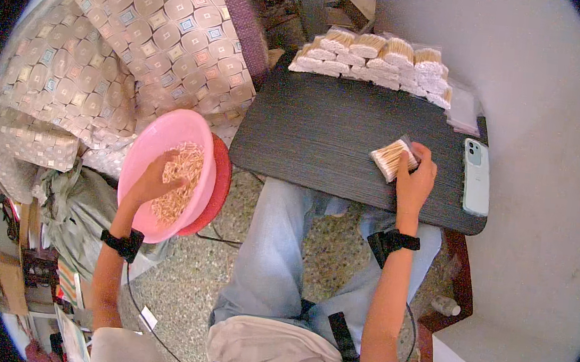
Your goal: The recorder is sorting cotton swabs from a bowl and placing them into small plastic bags.
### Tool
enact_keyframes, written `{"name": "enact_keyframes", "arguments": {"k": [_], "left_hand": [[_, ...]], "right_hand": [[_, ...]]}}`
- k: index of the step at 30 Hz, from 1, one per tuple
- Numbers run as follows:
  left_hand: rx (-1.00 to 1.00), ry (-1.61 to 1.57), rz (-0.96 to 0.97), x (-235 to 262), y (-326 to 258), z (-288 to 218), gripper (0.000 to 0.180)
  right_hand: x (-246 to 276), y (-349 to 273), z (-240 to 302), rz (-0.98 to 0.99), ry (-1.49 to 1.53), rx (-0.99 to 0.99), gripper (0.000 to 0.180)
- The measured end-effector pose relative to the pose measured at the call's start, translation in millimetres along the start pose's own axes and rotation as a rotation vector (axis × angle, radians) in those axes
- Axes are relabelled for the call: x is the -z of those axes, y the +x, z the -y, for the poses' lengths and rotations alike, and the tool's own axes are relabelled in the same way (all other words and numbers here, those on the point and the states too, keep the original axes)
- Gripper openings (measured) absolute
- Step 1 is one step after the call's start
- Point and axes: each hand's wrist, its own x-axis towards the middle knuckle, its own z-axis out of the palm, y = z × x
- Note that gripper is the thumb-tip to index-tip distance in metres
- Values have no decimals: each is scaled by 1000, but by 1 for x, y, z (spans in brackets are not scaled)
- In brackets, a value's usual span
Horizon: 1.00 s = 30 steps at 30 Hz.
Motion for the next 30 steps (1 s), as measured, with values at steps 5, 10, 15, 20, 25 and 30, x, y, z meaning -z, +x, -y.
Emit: {"name": "enact_keyframes", "arguments": {"k": [5, 10, 15, 20, 25, 30], "left_hand": [[-34, 185, 224, -31, 0, 61, 88], [322, 326, 458, -54, 16, 41, 103], [213, 200, 417, -60, 13, 106, 103], [281, 251, 482, -67, 28, 95, 103], [217, 292, 403, -61, 11, 139, 96], [253, 102, 400, -39, 26, 85, 81]], "right_hand": [[0, 1, -3, 3, -41, 22, 23], [8, 1, -2, 22, -61, -7, 21], [0, -1, 5, 17, -26, 16, 20], [3, 0, -3, 2, -67, 24, 20], [-8, -1, 4, 25, -20, 37, 19], [3, 2, -6, 0, -54, 45, 20]]}}
